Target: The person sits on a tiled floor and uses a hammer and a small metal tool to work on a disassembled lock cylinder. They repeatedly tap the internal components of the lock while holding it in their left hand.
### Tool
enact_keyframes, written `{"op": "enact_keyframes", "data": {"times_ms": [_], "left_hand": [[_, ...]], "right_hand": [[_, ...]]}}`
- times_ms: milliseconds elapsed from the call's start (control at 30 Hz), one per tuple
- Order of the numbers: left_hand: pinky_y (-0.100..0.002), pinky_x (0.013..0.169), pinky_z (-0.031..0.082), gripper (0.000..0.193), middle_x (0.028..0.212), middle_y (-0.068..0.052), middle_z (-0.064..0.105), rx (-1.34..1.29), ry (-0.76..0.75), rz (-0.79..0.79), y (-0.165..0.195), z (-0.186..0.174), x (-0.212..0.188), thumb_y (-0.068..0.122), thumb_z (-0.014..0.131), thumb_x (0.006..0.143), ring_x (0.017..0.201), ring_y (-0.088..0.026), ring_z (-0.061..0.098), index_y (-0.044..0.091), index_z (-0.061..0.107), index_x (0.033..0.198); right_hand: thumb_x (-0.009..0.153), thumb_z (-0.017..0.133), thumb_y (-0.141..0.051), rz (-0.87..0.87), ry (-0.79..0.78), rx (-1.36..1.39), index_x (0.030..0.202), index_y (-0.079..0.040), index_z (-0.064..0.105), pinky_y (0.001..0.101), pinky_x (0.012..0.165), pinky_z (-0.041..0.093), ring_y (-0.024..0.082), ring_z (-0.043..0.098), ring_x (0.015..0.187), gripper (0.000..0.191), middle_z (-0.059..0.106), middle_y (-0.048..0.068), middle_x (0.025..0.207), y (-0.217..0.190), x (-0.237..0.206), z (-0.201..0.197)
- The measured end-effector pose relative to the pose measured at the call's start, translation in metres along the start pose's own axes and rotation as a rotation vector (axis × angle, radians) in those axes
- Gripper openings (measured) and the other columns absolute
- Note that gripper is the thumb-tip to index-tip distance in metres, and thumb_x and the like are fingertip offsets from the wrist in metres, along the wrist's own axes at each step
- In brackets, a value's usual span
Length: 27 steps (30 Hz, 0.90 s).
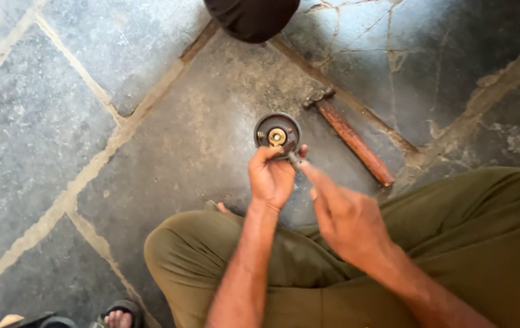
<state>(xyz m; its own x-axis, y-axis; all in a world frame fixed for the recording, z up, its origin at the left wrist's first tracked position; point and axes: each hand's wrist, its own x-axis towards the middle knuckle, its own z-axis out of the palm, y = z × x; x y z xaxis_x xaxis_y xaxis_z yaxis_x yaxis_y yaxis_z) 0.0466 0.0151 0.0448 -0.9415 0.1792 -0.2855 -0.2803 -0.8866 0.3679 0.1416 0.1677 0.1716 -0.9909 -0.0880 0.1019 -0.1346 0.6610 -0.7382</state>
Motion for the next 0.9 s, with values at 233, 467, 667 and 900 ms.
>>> {"op": "enact_keyframes", "data": {"times_ms": [233,467,667,900], "left_hand": [[-0.055,0.087,0.056,0.072,0.113,-0.009,0.074,-0.202,-0.117,0.120,0.008,0.029,-0.014,0.069,0.049,0.094,0.101,-0.027,0.070,0.010,0.061,0.134],[-0.049,0.107,0.053,0.034,0.131,-0.019,0.068,-0.116,-0.023,0.141,-0.002,0.029,-0.001,0.037,0.045,0.109,0.126,-0.040,0.064,0.011,0.064,0.121],[-0.065,0.102,0.049,0.042,0.125,-0.022,0.068,-0.283,-0.127,0.065,-0.001,0.033,-0.003,0.046,0.046,0.107,0.122,-0.045,0.063,0.010,0.065,0.116],[-0.054,0.108,0.050,0.050,0.130,-0.017,0.067,-0.222,-0.123,0.054,0.003,0.028,-0.002,0.037,0.046,0.113,0.123,-0.032,0.063,0.000,0.058,0.144]], "right_hand": [[0.095,0.063,-0.008,-0.146,0.059,0.025,0.136,-0.008,0.060,0.0472,0.063,0.055,0.039,0.071,0.080,0.041,0.074,0.020,0.098,0.011,0.004,0.019],[0.090,0.061,-0.006,-0.077,-0.061,-0.030,0.138,-0.013,0.061,0.0478,0.061,0.053,0.037,0.072,0.075,0.048,0.075,0.015,0.089,0.014,0.009,0.023],[0.093,0.060,-0.008,0.122,-0.136,0.077,0.134,-0.014,0.063,0.0459,0.062,0.054,0.034,0.074,0.069,0.042,0.074,0.015,0.079,0.014,0.015,0.024],[0.093,0.058,-0.008,0.182,-0.115,0.204,0.135,-0.014,0.067,0.0370,0.051,0.049,0.023,0.065,0.056,0.044,0.066,0.015,0.072,0.009,0.021,0.014]]}}
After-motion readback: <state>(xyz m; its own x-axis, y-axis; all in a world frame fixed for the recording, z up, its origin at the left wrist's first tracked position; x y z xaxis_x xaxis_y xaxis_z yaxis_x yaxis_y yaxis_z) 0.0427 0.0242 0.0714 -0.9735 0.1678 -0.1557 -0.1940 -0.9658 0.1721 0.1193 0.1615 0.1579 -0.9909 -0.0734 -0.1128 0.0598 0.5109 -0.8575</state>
